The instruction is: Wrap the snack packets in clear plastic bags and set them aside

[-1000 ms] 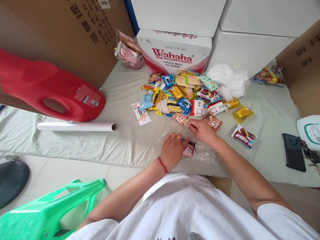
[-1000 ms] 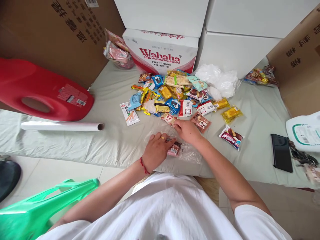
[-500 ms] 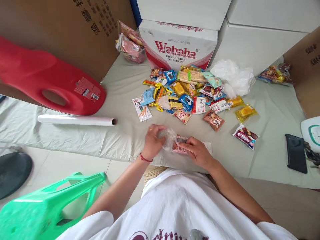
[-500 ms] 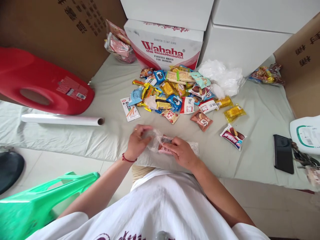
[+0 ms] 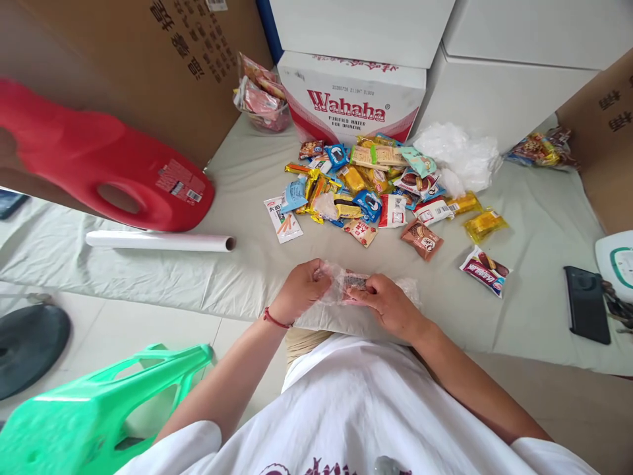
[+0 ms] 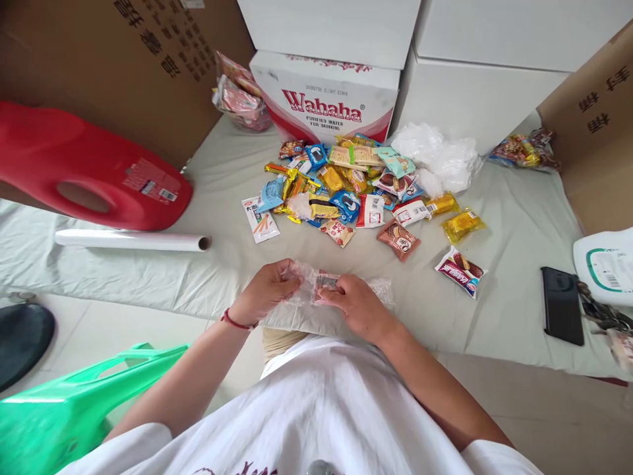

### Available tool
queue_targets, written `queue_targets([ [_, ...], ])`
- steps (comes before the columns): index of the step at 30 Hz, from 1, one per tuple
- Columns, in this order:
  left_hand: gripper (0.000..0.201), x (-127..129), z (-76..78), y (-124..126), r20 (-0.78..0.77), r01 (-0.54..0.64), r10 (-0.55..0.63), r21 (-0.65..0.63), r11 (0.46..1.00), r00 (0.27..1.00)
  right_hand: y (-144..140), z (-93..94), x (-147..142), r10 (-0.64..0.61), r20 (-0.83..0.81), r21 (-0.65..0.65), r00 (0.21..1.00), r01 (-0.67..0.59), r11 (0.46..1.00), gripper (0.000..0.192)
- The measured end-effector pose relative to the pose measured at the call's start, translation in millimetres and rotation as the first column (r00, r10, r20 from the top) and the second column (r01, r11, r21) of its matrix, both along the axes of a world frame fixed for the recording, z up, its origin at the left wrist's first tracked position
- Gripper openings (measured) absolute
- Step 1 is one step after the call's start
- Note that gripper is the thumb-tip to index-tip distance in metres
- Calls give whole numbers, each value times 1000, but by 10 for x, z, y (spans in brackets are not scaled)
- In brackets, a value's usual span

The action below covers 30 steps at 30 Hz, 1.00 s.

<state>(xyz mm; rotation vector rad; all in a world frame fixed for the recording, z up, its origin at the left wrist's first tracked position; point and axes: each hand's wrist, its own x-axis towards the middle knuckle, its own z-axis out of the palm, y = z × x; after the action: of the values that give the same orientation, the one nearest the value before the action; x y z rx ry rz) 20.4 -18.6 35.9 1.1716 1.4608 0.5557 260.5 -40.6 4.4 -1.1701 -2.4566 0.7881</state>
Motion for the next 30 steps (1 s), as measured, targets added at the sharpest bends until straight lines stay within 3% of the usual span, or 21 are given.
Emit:
queue_targets([
  [3, 30, 147, 44, 7, 280, -48, 66, -73, 996, 958, -9, -25, -11, -17, 9, -22, 1000, 17, 1000, 40],
  [7, 32, 436, 8, -26, 378, -48, 94, -128, 991, 921, -71, -9, -8, -23, -36, -51, 999, 21, 998, 38],
  [9, 34, 561, -54, -74, 271, -45, 47, -13, 999, 961, -117, 48, 51, 3, -129, -65, 992, -12, 998, 37],
  [12, 33, 680, -169, -176, -134, 105, -66, 309, 945, 989, -150, 163, 259, 1, -332, -178, 943, -64, 982, 34],
  [13, 31, 704, -208, -211, -264, 170, -71, 373, 912, 962, -144, 192, 351, -83, -371, -224, 925, -3, 974, 33],
  [15, 27, 739, -280, -272, -404, 228, -39, 431, 873, 914, -110, 211, 529, -348, -335, -259, 876, 269, 927, 34],
  [17, 24, 759, -344, -310, -430, 204, 19, 468, 860, 903, -76, 172, 656, -539, -202, -167, 818, 513, 842, 32],
  [18, 31, 762, -371, -319, -434, 176, 62, 485, 857, 899, -70, 136, 691, -559, -114, -111, 821, 549, 829, 32],
  [21, 67, 744, -429, -321, -501, 92, 186, 479, 873, 845, -117, 31, 690, -429, 150, -76, 891, 443, 893, 27],
  [23, 63, 722, -436, -319, -574, 100, 175, 415, 904, 800, -181, 11, 644, -372, 223, -91, 901, 399, 912, 12],
  [26, 43, 737, -385, -336, -612, 144, 110, 351, 925, 783, -252, 69, 582, -418, 149, -130, 896, 437, 890, 8],
  [30, 31, 950, -256, -402, -532, 181, 87, 432, 884, 842, -274, 135, 491, -517, -90, -468, 851, 422, 776, 17],
])
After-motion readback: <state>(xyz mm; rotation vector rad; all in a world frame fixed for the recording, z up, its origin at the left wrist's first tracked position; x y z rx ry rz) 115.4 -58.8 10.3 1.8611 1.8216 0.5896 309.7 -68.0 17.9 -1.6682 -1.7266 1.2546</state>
